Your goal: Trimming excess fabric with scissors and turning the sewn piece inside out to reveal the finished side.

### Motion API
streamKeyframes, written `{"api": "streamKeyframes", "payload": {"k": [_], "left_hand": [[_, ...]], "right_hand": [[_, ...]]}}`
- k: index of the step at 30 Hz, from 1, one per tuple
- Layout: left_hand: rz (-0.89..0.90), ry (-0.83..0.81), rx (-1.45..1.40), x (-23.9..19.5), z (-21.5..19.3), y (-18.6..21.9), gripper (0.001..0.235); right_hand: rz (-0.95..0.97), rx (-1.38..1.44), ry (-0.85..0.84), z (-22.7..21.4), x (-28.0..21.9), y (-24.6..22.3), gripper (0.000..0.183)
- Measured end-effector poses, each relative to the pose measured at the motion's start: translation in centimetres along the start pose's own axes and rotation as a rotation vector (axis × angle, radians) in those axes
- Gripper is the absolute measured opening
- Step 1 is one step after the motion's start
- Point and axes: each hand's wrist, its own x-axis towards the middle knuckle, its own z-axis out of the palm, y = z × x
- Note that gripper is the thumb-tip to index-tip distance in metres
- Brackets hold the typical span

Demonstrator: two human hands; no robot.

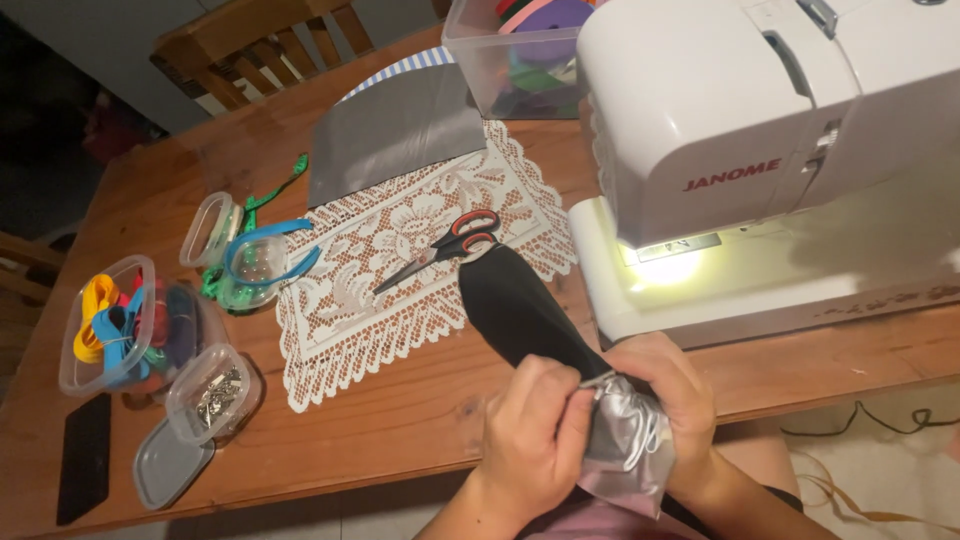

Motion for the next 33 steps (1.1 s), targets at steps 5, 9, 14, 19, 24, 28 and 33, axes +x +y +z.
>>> {"api": "streamKeyframes", "payload": {"k": [5,9,14,19,24,28,33], "left_hand": [[0.125,-0.023,-0.034,0.1,-0.1,0.0,0.01],[0.11,-0.037,-0.046,0.0,-0.2,-0.1,0.015],[0.178,-0.023,-0.02,0.0,-0.1,-0.5,0.02],[0.28,0.004,0.123,0.3,-1.2,-0.2,0.026],[0.221,0.015,0.091,0.6,-1.3,0.6,0.029],[0.186,-0.037,0.097,0.8,-1.3,0.7,0.026],[0.216,-0.094,0.051,0.5,-1.1,0.1,0.025]], "right_hand": [[0.012,0.163,-0.013,0.1,-1.2,1.1,0.028],[-0.018,0.146,-0.058,-0.3,-0.4,-0.1,0.03],[-0.352,-0.112,0.064,0.2,0.5,-0.2,0.031],[-0.524,-0.274,0.046,-0.4,2.2,-2.2,0.034],[-0.544,-0.266,-0.011,-0.7,1.8,-1.8,0.031],[-0.1,-0.069,0.037,-0.1,0.6,-3.1,0.03],[0.178,0.112,0.161,0.9,1.6,-6.3,0.027]]}}
